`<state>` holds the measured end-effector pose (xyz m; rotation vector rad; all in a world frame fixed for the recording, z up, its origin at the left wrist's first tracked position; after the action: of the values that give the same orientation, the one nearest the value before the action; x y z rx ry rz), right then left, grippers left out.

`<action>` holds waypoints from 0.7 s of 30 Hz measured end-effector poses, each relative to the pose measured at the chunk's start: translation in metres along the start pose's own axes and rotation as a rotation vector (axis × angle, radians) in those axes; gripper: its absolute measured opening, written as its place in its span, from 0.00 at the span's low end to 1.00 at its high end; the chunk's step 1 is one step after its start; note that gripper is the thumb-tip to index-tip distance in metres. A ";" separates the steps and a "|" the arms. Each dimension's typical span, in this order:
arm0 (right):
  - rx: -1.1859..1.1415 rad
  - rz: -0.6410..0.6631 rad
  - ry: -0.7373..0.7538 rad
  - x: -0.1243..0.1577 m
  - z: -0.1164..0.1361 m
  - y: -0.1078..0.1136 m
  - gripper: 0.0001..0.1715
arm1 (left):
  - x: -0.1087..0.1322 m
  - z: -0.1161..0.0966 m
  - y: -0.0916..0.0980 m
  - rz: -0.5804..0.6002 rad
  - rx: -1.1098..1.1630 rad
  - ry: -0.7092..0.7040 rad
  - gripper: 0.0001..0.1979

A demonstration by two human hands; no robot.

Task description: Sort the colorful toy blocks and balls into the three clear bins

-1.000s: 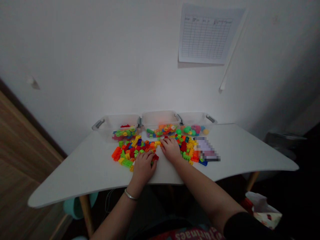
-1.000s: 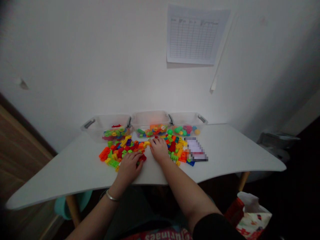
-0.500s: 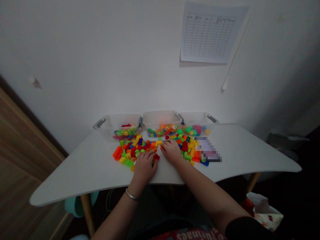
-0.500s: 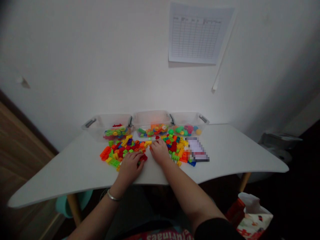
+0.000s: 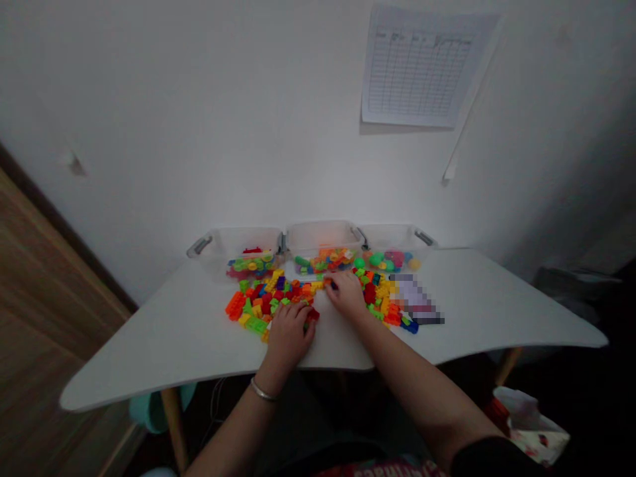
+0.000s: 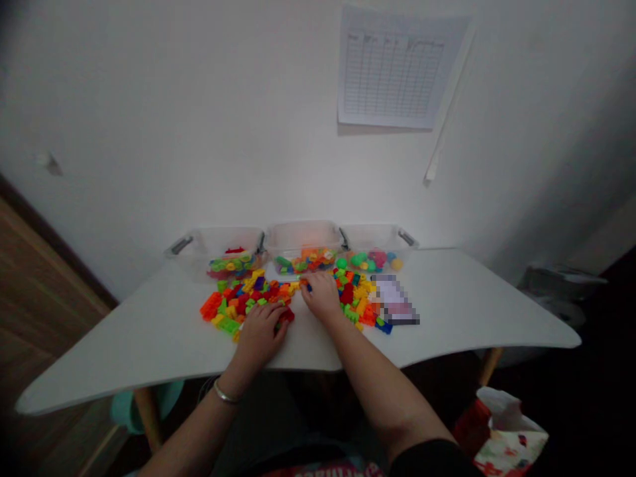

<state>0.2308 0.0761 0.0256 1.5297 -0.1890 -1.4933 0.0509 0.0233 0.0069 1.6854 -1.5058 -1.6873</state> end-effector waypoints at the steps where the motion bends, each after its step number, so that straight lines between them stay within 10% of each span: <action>1: -0.033 -0.074 -0.035 -0.007 -0.004 0.007 0.13 | 0.000 0.000 0.000 0.001 0.001 0.000 0.12; 9: -0.039 -0.280 -0.270 -0.069 -0.041 0.050 0.17 | 0.002 -0.001 0.001 0.014 0.015 0.021 0.12; 21: 0.310 0.247 -0.333 -0.098 -0.045 0.037 0.27 | 0.002 0.002 -0.001 0.005 0.020 0.015 0.12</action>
<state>0.2635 0.1457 0.1096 1.4196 -0.8083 -1.5590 0.0497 0.0230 0.0044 1.6991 -1.5233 -1.6583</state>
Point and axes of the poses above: each hand's wrist, its own x-axis away from the middle knuckle, its own y-axis out of the back of the hand, z = x × y, the point moved 2 cm from there along -x, towards the middle knuckle, and after that the axes turned 8 degrees about y, right-handed, at the moved point
